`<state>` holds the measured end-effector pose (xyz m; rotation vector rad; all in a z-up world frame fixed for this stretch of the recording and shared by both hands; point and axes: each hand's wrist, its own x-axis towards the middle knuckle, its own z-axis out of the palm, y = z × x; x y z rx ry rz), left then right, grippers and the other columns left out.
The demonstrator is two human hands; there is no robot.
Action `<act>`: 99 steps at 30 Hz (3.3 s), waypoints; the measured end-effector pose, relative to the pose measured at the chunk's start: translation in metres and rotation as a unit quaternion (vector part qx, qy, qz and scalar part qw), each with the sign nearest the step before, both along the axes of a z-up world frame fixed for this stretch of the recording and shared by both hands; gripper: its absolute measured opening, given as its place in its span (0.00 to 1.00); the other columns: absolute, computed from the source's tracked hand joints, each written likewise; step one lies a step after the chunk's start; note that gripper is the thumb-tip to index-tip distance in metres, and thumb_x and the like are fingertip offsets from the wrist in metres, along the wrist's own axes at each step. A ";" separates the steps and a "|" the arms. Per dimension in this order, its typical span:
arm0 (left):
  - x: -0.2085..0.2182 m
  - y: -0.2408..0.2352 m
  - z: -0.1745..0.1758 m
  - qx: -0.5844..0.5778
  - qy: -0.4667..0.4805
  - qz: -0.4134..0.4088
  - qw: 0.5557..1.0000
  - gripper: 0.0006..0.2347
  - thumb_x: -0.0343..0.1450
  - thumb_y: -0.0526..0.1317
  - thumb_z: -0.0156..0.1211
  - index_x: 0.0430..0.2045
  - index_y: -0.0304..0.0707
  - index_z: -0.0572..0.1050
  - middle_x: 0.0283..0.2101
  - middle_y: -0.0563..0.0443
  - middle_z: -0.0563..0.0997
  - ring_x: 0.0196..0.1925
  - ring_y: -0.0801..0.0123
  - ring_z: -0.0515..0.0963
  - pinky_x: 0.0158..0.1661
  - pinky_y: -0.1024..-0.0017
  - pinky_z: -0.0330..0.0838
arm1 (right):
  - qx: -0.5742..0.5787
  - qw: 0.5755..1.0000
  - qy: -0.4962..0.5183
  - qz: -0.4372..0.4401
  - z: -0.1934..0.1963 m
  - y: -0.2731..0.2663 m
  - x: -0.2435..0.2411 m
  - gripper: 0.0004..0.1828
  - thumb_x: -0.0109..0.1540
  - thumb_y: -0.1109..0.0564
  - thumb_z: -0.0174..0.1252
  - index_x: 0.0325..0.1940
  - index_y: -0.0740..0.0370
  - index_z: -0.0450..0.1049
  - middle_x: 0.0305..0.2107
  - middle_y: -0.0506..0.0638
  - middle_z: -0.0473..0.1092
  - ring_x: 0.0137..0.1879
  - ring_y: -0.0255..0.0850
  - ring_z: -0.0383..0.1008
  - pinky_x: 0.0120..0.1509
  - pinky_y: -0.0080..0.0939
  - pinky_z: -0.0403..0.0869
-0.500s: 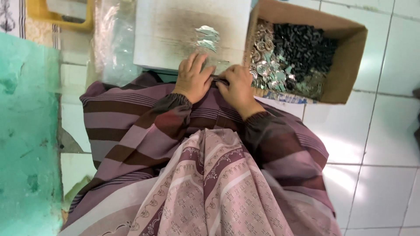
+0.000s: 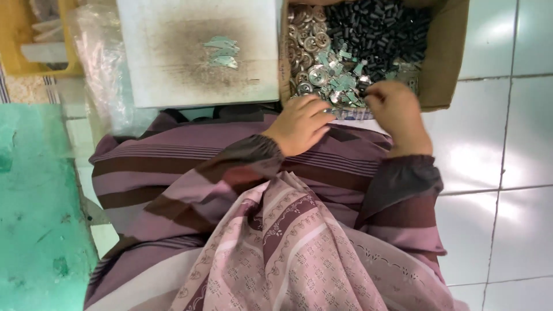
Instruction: The person picks up metal brackets from a cardboard box, wipes them with a green cloth, and places them inside a clear plastic bag one at a time before setting the bag down.
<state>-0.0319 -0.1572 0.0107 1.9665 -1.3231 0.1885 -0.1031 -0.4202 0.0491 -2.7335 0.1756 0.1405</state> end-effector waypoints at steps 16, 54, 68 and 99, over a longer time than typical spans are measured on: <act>0.018 -0.117 -0.019 0.261 0.295 -0.118 0.912 0.12 0.78 0.39 0.43 0.44 0.39 0.78 0.36 0.44 0.80 0.40 0.49 0.82 0.42 0.57 0.76 | -0.092 0.967 0.226 -0.068 -0.096 -0.063 0.033 0.15 0.62 0.59 0.59 0.51 0.52 0.84 0.36 0.58 0.79 0.48 0.56 0.80 0.52 0.53 0.79; 0.037 0.020 0.043 0.062 0.301 0.099 0.946 0.05 0.77 0.33 0.50 0.38 0.33 0.74 0.39 0.43 0.75 0.47 0.49 0.81 0.51 0.57 0.77 | 0.205 0.968 -0.134 0.057 -0.036 0.067 0.032 0.09 0.62 0.67 0.65 0.44 0.59 0.82 0.36 0.56 0.75 0.49 0.56 0.76 0.56 0.53 0.75; 0.053 0.190 0.020 0.021 0.032 0.282 0.959 0.07 0.76 0.35 0.56 0.46 0.40 0.72 0.45 0.47 0.71 0.52 0.55 0.75 0.53 0.55 0.73 | 0.185 0.942 -0.253 0.121 -0.028 0.263 0.095 0.08 0.61 0.68 0.62 0.42 0.61 0.81 0.31 0.58 0.74 0.41 0.59 0.75 0.48 0.54 0.74; 0.024 0.145 -0.011 0.105 -0.022 0.254 0.961 0.11 0.74 0.45 0.60 0.49 0.50 0.76 0.69 0.45 0.61 0.72 0.49 0.56 0.57 0.56 0.60 | 0.115 0.983 -0.113 0.084 -0.031 0.224 0.075 0.14 0.60 0.64 0.65 0.51 0.62 0.78 0.41 0.57 0.68 0.47 0.58 0.75 0.46 0.53 0.79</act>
